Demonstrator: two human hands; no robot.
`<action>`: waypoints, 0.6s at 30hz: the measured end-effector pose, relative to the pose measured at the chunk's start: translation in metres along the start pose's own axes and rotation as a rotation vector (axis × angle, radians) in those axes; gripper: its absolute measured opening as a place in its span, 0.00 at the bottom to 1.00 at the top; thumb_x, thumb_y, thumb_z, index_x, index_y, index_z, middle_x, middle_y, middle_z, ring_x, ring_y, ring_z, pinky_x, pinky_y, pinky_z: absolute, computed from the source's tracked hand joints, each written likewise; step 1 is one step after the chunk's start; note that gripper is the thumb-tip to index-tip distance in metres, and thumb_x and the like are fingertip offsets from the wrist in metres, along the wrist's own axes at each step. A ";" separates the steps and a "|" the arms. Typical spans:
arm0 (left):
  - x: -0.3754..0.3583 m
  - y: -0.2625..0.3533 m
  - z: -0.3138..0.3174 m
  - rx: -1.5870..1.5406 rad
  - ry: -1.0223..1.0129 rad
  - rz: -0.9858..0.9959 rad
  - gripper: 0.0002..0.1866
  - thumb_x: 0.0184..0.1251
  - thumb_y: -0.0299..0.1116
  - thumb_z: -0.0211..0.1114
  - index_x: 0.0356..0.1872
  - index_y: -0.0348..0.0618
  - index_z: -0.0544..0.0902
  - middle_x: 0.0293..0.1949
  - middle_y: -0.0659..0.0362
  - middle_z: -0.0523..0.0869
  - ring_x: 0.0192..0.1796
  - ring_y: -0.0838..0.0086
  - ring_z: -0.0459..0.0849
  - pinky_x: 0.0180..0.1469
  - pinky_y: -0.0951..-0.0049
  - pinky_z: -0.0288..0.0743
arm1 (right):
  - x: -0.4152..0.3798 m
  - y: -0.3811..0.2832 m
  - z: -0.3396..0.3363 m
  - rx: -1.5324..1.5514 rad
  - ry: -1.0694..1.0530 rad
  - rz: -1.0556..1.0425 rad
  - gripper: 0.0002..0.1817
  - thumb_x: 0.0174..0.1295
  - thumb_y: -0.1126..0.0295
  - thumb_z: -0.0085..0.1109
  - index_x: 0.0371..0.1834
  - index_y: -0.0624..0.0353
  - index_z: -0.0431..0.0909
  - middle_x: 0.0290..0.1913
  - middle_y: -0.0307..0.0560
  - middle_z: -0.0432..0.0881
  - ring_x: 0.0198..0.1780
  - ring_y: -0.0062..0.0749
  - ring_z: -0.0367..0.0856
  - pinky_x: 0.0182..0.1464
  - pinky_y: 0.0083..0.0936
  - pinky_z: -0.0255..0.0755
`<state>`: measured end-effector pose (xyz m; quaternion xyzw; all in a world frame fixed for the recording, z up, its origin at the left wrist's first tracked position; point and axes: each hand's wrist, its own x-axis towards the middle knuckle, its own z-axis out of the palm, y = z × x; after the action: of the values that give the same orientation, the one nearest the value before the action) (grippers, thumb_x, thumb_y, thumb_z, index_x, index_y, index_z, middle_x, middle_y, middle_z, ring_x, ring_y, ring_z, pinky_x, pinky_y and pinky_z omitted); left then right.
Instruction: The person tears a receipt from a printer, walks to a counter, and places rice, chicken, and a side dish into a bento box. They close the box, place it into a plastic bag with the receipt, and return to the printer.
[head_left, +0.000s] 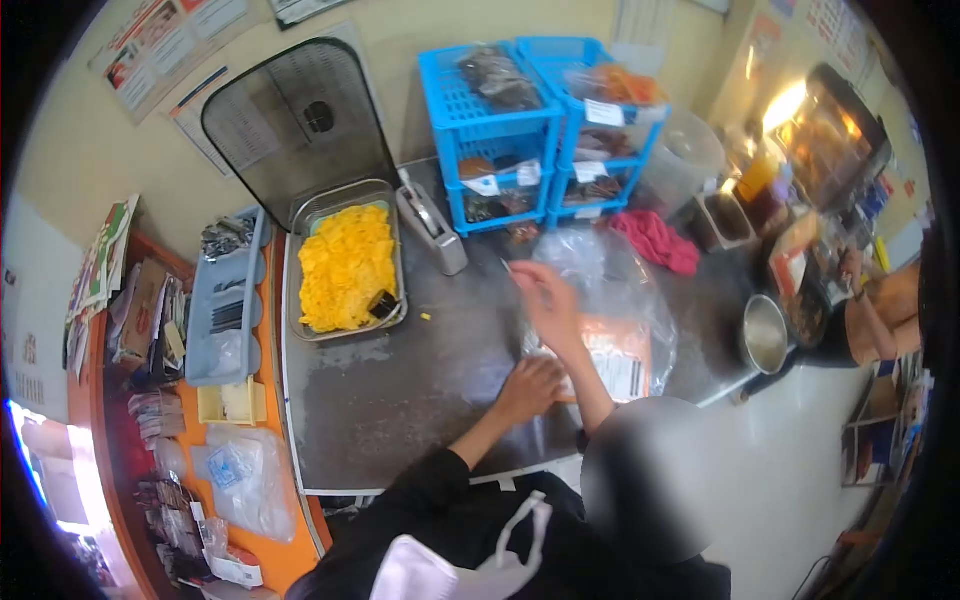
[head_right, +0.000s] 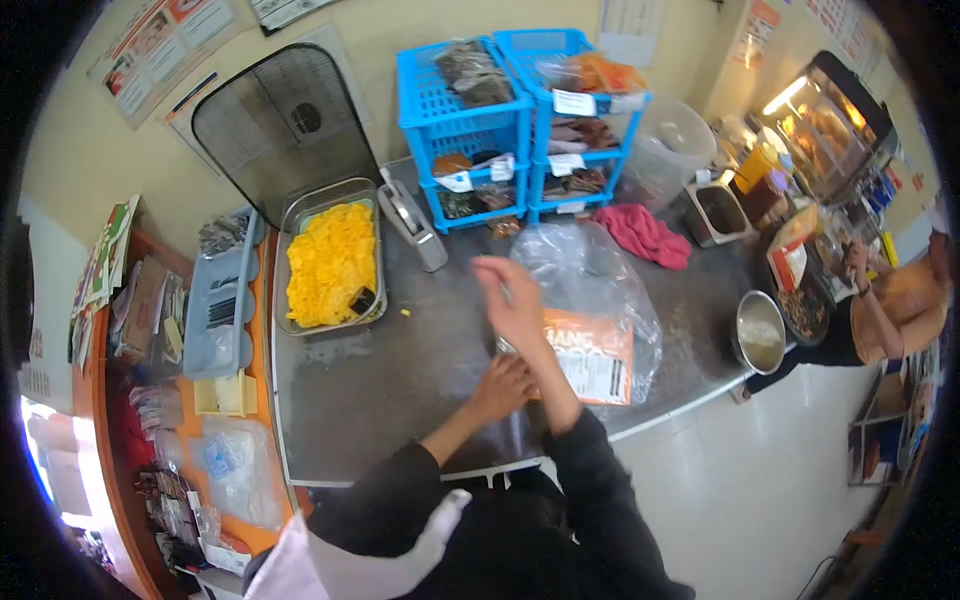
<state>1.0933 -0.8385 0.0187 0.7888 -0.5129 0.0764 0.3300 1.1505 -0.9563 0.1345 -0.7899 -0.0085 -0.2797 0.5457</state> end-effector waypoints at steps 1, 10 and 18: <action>-0.004 0.003 -0.010 -0.046 -0.045 -0.054 0.19 0.56 0.34 0.66 0.51 0.45 0.82 0.51 0.55 0.81 0.61 0.61 0.75 0.64 0.57 0.67 | 0.033 0.014 0.041 0.017 -0.061 0.005 0.12 0.66 0.72 0.59 0.51 0.59 0.81 0.45 0.50 0.86 0.46 0.38 0.84 0.49 0.29 0.75; -0.026 -0.016 0.010 -0.117 -0.224 -0.099 0.23 0.60 0.35 0.63 0.58 0.43 0.80 0.64 0.52 0.78 0.73 0.62 0.67 0.76 0.50 0.50 | 0.155 0.148 0.154 -0.213 -0.488 0.400 0.19 0.52 0.63 0.74 0.45 0.59 0.85 0.37 0.53 0.88 0.41 0.46 0.87 0.45 0.36 0.79; -0.048 -0.041 0.076 -1.495 -0.124 -0.450 0.27 0.78 0.45 0.47 0.71 0.39 0.65 0.71 0.50 0.68 0.76 0.64 0.61 0.77 0.57 0.52 | 0.110 0.076 0.131 -0.680 -0.128 0.551 0.13 0.45 0.61 0.75 0.34 0.50 0.86 0.37 0.49 0.89 0.46 0.44 0.87 0.52 0.37 0.77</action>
<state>1.0900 -0.8365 -0.0800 0.4450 -0.2736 -0.4022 0.7519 1.3246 -0.9052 0.0865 -0.9130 0.2613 -0.0613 0.3071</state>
